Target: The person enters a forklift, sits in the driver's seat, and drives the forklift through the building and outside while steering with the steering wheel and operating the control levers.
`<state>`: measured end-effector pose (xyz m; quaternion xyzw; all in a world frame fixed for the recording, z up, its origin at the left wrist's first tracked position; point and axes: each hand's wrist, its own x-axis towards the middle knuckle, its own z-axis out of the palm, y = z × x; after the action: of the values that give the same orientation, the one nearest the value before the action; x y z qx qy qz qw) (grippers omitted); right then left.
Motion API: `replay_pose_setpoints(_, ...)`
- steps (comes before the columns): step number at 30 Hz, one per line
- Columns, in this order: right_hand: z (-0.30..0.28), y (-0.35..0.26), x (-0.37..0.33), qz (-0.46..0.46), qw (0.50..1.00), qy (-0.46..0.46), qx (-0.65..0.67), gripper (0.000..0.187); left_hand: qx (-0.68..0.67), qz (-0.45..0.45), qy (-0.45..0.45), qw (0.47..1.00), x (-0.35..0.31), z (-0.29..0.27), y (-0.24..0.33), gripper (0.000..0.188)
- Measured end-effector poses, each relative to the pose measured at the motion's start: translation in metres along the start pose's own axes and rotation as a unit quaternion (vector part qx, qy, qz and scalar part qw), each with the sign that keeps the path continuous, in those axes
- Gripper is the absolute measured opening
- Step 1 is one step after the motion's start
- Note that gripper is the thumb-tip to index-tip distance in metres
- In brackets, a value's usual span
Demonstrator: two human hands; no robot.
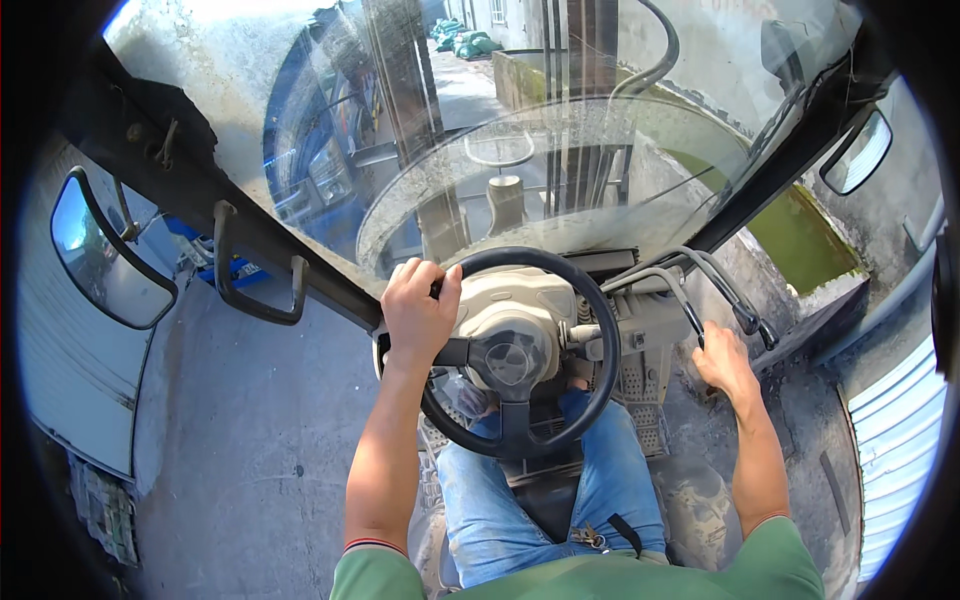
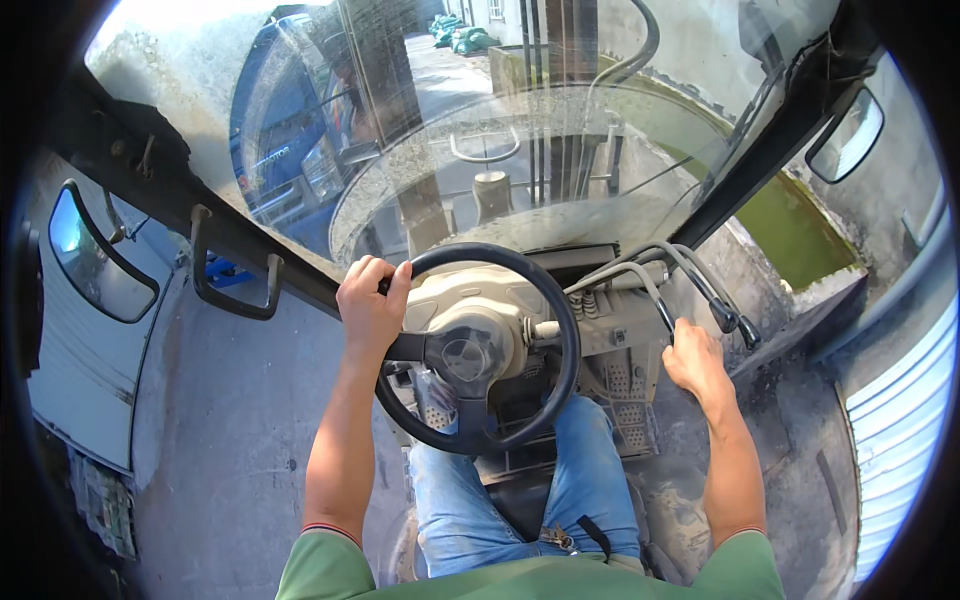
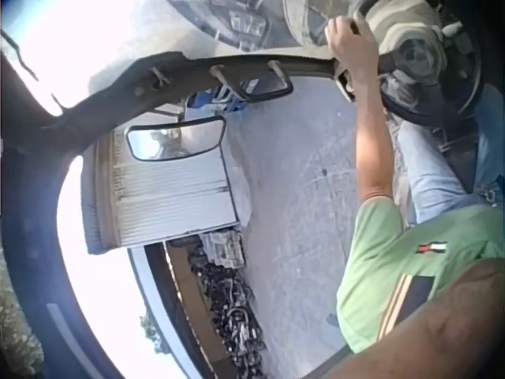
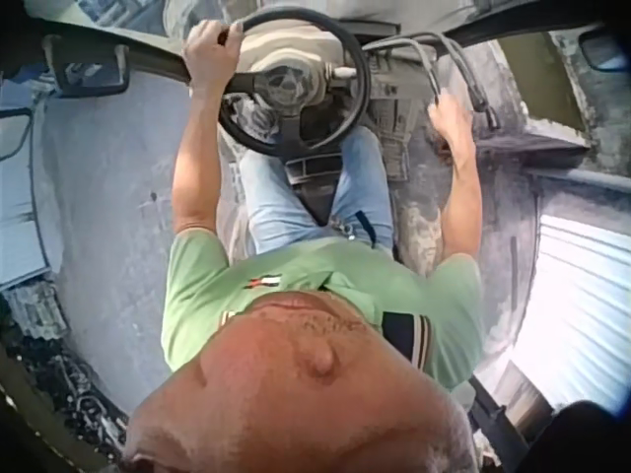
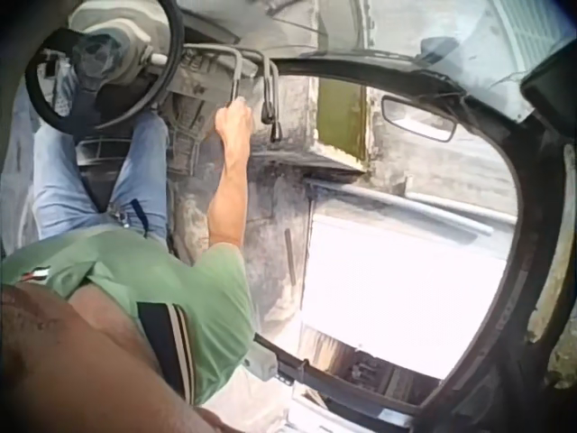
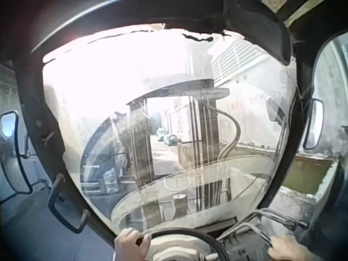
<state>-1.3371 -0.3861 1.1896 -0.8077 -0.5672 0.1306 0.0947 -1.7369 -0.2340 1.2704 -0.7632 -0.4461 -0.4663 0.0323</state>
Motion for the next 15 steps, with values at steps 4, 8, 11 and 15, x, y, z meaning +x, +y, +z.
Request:
replay_pose_setpoints(4,-0.012,-0.002,0.006,-0.002,1.0,0.024,-0.007,0.028,-0.028,0.018,0.025,0.999,0.014,0.004,0.01,0.028)
replay_pose_setpoints(8,-0.011,-0.013,0.007,0.006,0.999,0.024,0.032,0.033,-0.026,0.016,0.042,0.999,0.021,0.004,0.001,0.027)
replay_pose_setpoints(11,-0.005,-0.021,0.009,0.011,0.999,0.037,0.038,0.03,-0.023,0.02,0.047,0.998,0.02,0.005,-0.006,0.026)
replay_pose_setpoints(15,0.029,-0.017,-0.011,0.007,0.992,0.056,0.109,0.027,-0.026,0.02,0.049,0.998,0.016,0.009,-0.021,0.025)
